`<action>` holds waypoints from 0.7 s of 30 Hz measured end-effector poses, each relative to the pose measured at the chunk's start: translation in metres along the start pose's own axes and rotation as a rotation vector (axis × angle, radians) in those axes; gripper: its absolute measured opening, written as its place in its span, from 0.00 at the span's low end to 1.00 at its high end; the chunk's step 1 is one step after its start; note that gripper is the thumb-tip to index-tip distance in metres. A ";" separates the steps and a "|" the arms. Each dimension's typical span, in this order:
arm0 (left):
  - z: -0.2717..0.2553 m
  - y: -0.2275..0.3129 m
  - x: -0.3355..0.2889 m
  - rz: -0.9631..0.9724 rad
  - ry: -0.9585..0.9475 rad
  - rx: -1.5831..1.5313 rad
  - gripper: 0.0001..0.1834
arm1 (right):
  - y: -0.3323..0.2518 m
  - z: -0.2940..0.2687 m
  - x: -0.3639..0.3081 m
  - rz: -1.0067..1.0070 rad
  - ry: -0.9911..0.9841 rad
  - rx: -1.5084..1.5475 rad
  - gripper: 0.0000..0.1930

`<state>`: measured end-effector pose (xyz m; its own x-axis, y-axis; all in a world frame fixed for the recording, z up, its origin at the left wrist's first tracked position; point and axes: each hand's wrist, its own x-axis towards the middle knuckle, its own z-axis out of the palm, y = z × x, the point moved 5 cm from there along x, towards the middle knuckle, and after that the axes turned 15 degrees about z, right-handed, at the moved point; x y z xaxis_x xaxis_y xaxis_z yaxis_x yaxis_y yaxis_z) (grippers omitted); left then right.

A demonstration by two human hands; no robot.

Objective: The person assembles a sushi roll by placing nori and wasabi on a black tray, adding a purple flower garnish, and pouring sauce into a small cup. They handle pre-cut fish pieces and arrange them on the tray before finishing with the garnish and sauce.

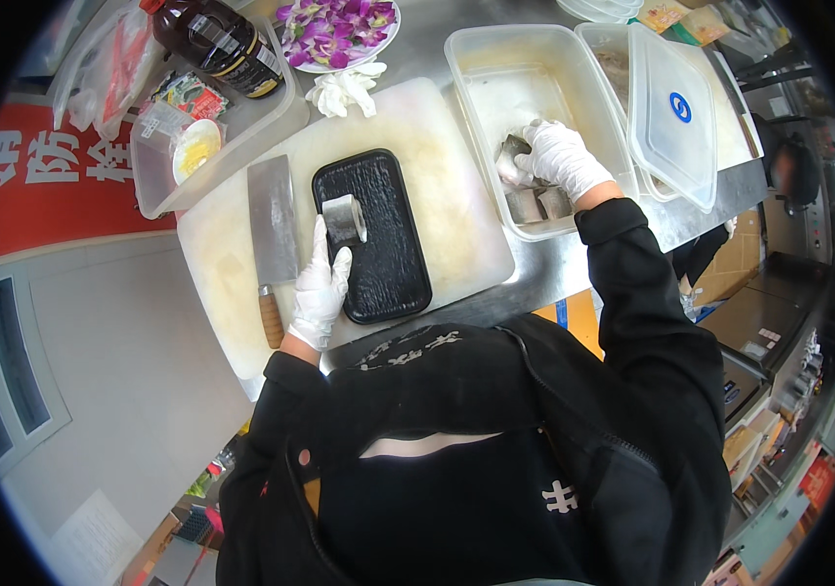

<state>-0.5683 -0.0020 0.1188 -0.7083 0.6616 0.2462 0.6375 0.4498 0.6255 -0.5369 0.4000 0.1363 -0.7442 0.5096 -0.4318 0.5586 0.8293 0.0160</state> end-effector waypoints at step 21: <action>-0.001 -0.006 -0.005 -0.183 -0.128 0.076 0.40 | -0.110 -0.043 -0.119 -0.488 -0.269 1.346 0.18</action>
<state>-0.5690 -0.0090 0.1142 -0.7734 0.6329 0.0349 0.5260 0.6101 0.5925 -0.5252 0.2580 0.2248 -0.9514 0.0628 -0.3014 0.3013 -0.0105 -0.9535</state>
